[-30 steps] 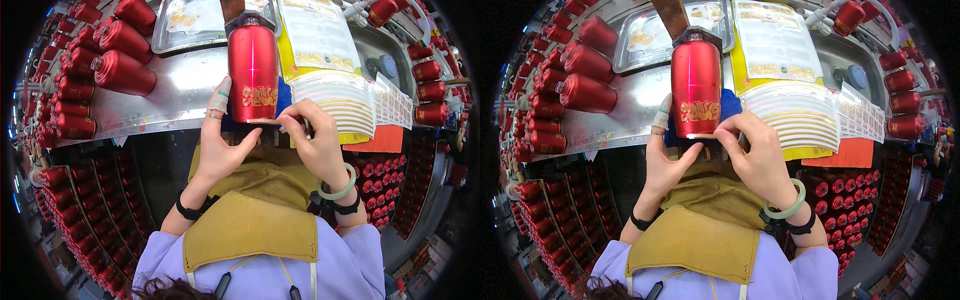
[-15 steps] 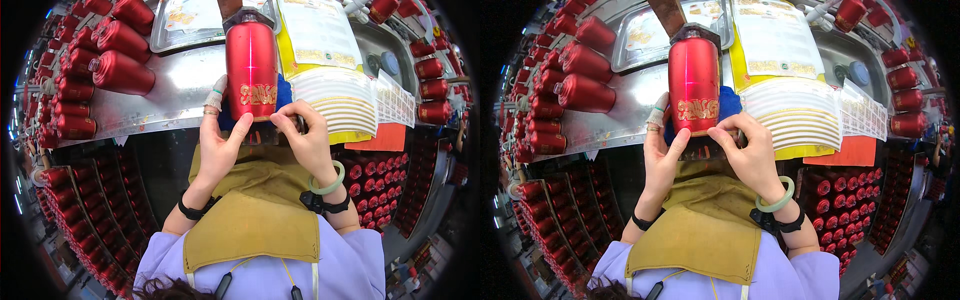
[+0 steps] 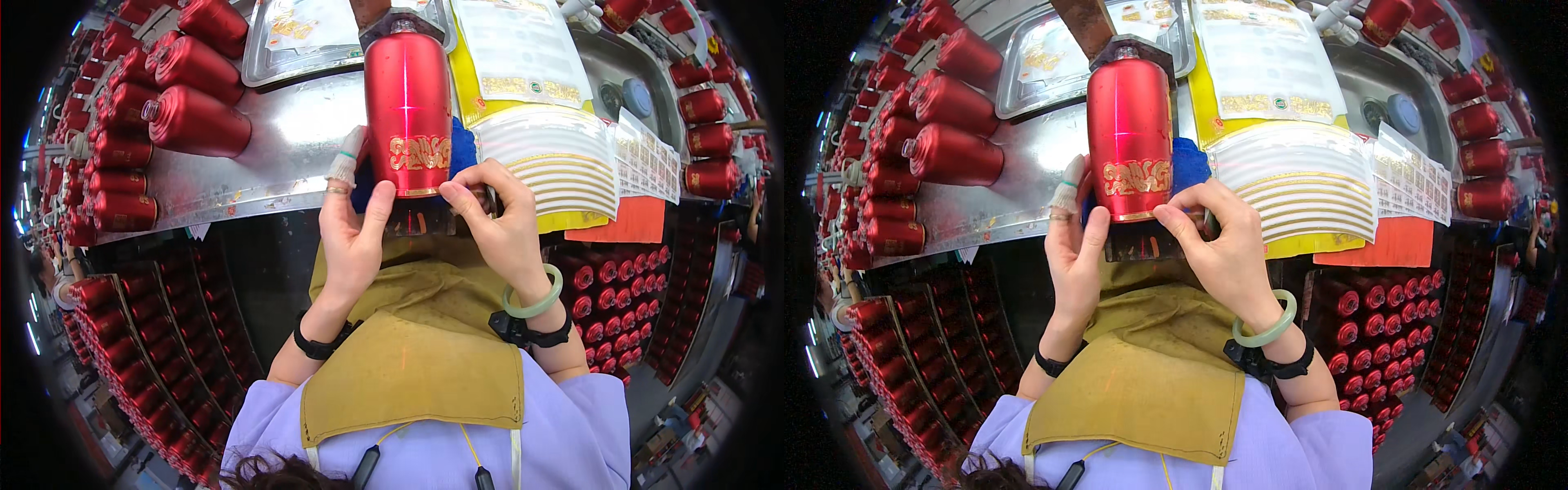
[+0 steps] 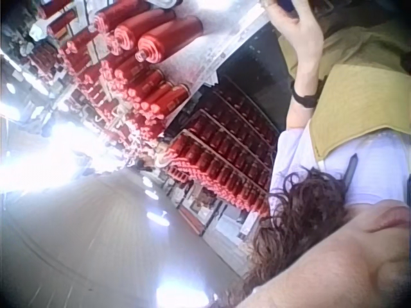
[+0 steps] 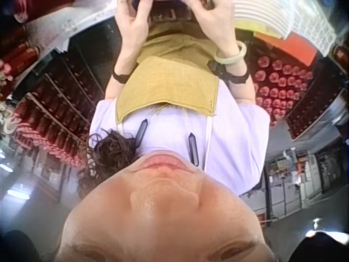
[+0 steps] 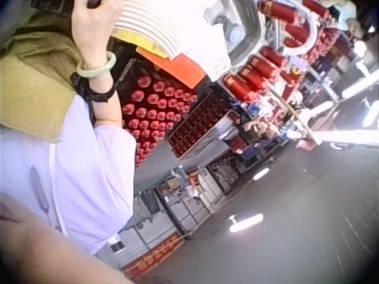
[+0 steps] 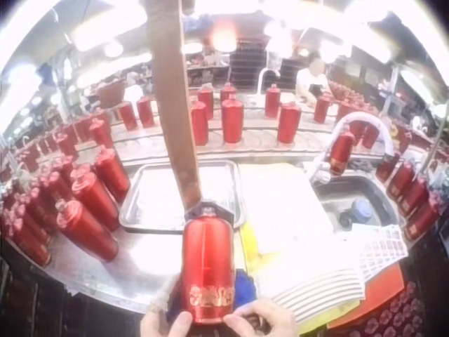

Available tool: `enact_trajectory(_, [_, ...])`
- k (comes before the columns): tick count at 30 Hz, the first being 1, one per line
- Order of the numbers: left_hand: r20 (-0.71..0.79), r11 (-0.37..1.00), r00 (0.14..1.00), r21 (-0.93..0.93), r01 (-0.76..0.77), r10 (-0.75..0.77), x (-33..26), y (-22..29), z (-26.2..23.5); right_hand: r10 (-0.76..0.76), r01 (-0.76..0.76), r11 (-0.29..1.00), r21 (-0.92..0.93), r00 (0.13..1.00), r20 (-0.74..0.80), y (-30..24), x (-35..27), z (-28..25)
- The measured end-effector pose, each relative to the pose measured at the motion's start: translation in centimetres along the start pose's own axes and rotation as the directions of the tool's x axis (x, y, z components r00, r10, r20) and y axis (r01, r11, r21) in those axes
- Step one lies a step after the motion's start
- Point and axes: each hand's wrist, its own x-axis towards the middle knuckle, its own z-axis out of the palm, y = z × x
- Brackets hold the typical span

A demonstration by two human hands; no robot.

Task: Apply and smooth adhesive labels on red metal bottles on a manufacturing line.

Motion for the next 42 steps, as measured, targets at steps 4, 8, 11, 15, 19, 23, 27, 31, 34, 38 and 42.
enact_trajectory(4, [-0.042, 0.918, 0.951, 0.279, -0.283, 0.306, -0.6, -0.7, -0.8, -0.007, 0.007, 1.000, 0.002, 1.000, -0.003, 0.1, 0.0, 0.0])
enact_trajectory(8, [0.187, 0.543, 0.755, 0.590, -0.598, 0.629, 0.2, -1.1, -0.9, -0.028, 0.029, 1.000, 0.013, 1.000, -0.002, 0.0, 0.1, 0.0])
enact_trajectory(11, [0.249, 0.398, 0.671, 0.644, -0.653, 0.698, 0.8, -1.0, -0.7, -0.043, 0.043, 0.999, 0.002, 0.999, 0.007, -0.1, 0.2, 0.0])
enact_trajectory(15, [0.356, 0.374, 0.710, 0.660, -0.651, 0.607, 1.1, 0.1, -0.7, -0.073, 0.073, 0.997, -0.012, 0.997, 0.008, 0.1, 0.3, -0.2])
enact_trajectory(19, [0.211, 0.520, 0.732, 0.579, -0.628, 0.648, 0.8, -1.3, -0.7, -0.097, 0.103, 0.991, -0.084, 0.992, 0.076, -0.1, 0.6, -0.8])
enact_trajectory(23, [0.051, 0.631, 0.776, 0.551, -0.546, 0.628, 0.3, -2.7, -0.8, -0.084, 0.092, 0.994, -0.066, 0.990, 0.113, -0.1, 0.9, -1.6])
enact_trajectory(27, [0.172, 0.457, 0.711, 0.659, -0.597, 0.681, -0.2, -2.4, -0.7, -0.081, 0.096, 0.989, -0.112, 0.989, 0.124, 0.1, 1.1, -2.6])
enact_trajectory(31, [0.083, 0.550, 0.761, 0.641, -0.535, 0.643, -0.1, -0.8, 0.7, -0.081, 0.101, 0.984, -0.146, 0.987, 0.141, 0.0, 1.1, -2.9])
enact_trajectory(34, [0.193, 0.513, 0.716, 0.577, -0.636, 0.671, 0.7, -2.2, -0.5, -0.145, 0.155, 0.985, -0.079, 0.982, 0.125, -0.3, 0.8, -2.6])
enact_trajectory(38, [-0.101, 0.851, 0.867, 0.278, -0.446, 0.487, -0.4, -4.4, -0.3, -0.139, 0.153, 0.984, -0.091, 0.980, 0.145, -0.4, 0.9, -2.5])
enact_trajectory(42, [0.030, 0.639, 0.766, 0.531, -0.557, 0.642, -0.3, -4.3, -0.8, -0.112, 0.127, 0.986, -0.106, 0.985, 0.133, -0.2, 1.0, -2.6])
